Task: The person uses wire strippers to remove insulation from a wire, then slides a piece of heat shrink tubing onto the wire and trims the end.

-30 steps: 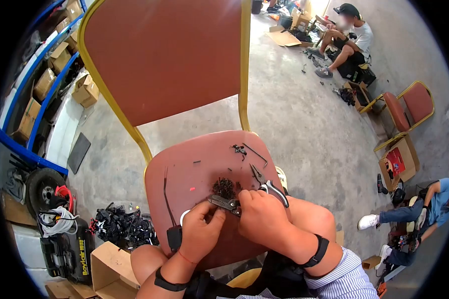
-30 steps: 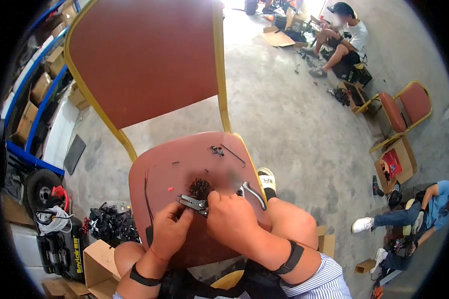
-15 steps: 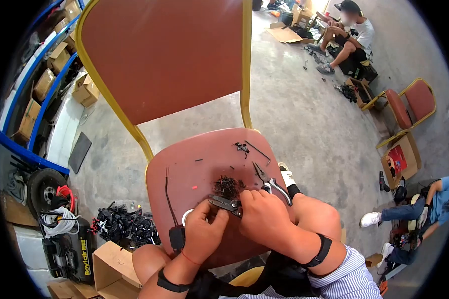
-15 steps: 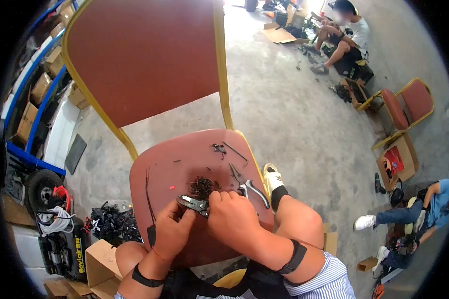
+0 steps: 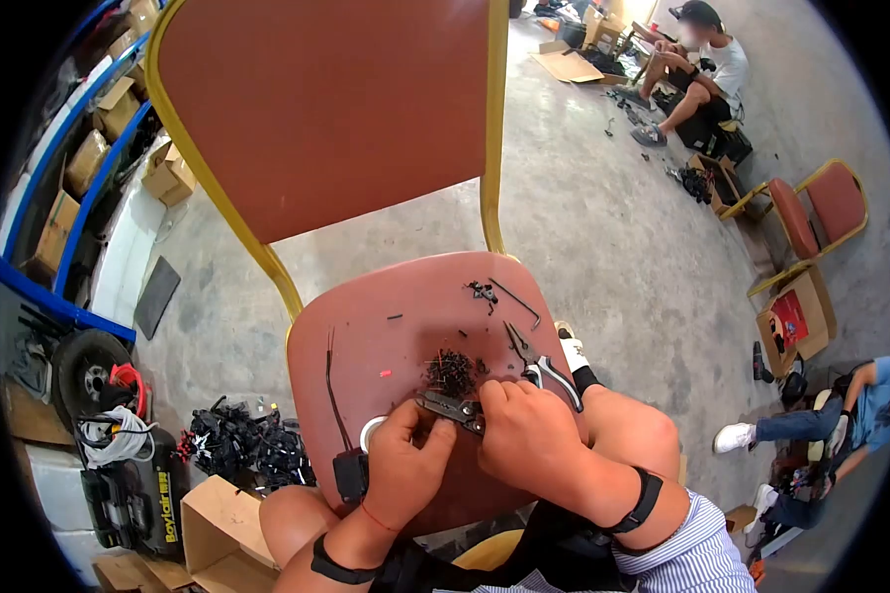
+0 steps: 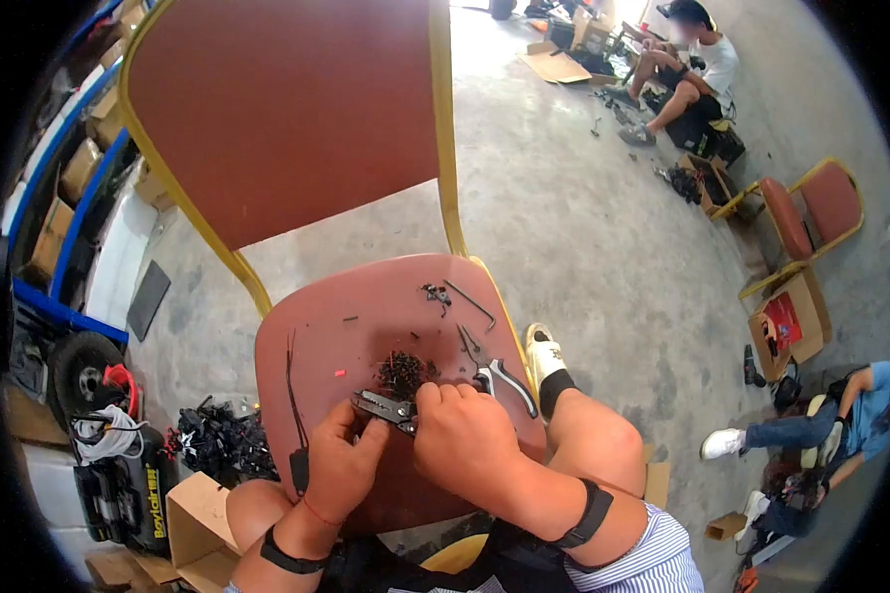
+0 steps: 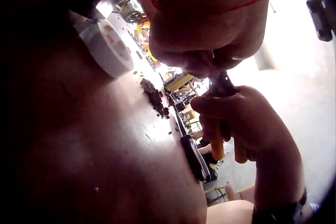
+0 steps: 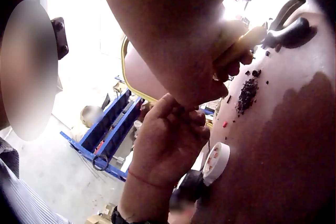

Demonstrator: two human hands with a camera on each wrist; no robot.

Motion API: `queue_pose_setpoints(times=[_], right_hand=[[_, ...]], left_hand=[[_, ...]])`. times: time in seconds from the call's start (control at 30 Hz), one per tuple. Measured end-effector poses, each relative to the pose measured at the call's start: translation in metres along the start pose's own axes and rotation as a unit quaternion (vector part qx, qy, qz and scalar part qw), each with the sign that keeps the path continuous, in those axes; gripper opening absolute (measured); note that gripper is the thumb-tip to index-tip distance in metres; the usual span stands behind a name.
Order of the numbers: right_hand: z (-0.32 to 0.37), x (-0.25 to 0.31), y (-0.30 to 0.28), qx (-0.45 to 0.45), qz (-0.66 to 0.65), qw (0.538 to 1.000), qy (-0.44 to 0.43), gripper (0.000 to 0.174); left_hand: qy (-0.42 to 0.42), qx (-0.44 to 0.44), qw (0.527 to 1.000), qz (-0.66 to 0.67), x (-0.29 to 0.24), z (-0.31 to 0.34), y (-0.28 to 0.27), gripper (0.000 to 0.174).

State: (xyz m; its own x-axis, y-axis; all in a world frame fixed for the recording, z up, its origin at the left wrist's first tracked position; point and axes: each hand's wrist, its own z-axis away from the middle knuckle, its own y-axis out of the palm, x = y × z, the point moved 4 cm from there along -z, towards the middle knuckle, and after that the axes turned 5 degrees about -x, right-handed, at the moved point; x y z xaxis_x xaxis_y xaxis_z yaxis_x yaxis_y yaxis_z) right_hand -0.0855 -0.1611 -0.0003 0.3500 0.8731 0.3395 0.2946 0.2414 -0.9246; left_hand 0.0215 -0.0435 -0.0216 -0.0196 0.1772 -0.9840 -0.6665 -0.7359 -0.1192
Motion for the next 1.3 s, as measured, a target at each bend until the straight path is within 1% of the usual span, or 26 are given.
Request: queue_pose_setpoints(times=[0.13,0.23,0.33,0.43,0.47,0.53,0.63,0.77,0.87,0.97,1.07,1.13,1.17,1.23,1.3], right_hand=[[0.001,-0.001,0.004,0.016,0.0,1.0,0.006,0.015],[0.0,-0.002,0.004,0.014,-0.003,1.0,0.009,0.016],[0.0,-0.002,0.002,0.023,-0.011,1.0,0.013,0.016],[0.0,-0.002,0.004,0.029,-0.013,0.999,0.018,0.016],[0.0,-0.002,0.005,0.03,-0.011,0.999,0.019,0.016],[0.0,-0.003,0.005,0.045,-0.01,0.998,0.036,0.016],[0.002,-0.004,0.007,0.057,-0.012,0.997,0.047,0.015],[0.003,-0.002,0.009,0.076,-0.026,0.995,0.05,0.016],[0.004,-0.003,0.011,0.113,-0.022,0.991,0.069,0.024],[0.001,-0.001,0.004,0.131,-0.033,0.988,0.081,0.025],[0.002,-0.004,0.008,0.111,-0.023,0.992,0.055,0.025],[0.003,-0.006,0.008,0.094,-0.02,0.994,0.054,0.022],[0.003,-0.006,0.008,0.086,-0.019,0.995,0.051,0.02],[0.003,-0.006,0.007,0.085,-0.026,0.994,0.065,0.02],[0.003,-0.005,0.006,0.081,-0.027,0.994,0.065,0.02]], left_hand=[[0.025,0.0,0.999,-0.036,0.005,-0.002,-0.001,0.009],[0.007,0.005,1.0,-0.027,0.011,-0.003,-0.001,0.011],[0.003,0.005,1.0,-0.025,0.002,-0.001,-0.001,0.01],[0.0,0.0,1.0,-0.004,0.009,-0.001,0.001,0.01],[-0.015,0.011,1.0,-0.005,0.009,-0.001,0.001,0.011],[-0.04,0.033,0.999,-0.008,0.008,-0.002,0.0,0.013],[-0.038,0.019,0.999,-0.015,0.016,-0.003,0.001,0.011],[-0.064,0.025,0.998,-0.009,0.018,-0.003,-0.001,0.011],[-0.074,0.034,0.997,0.008,0.022,-0.002,-0.001,0.011],[-0.073,0.03,0.997,0.01,0.015,-0.003,-0.004,0.011],[-0.076,0.026,0.997,-0.001,0.014,-0.003,0.001,0.011],[-0.068,0.025,0.997,-0.021,0.016,-0.005,0.002,0.01],[-0.072,0.022,0.997,-0.008,0.018,-0.005,0.003,0.01],[-0.079,0.017,0.997,0.018,0.02,-0.005,0.007,0.01],[-0.077,0.02,0.997,0.0,0.011,-0.004,0.004,0.01]])
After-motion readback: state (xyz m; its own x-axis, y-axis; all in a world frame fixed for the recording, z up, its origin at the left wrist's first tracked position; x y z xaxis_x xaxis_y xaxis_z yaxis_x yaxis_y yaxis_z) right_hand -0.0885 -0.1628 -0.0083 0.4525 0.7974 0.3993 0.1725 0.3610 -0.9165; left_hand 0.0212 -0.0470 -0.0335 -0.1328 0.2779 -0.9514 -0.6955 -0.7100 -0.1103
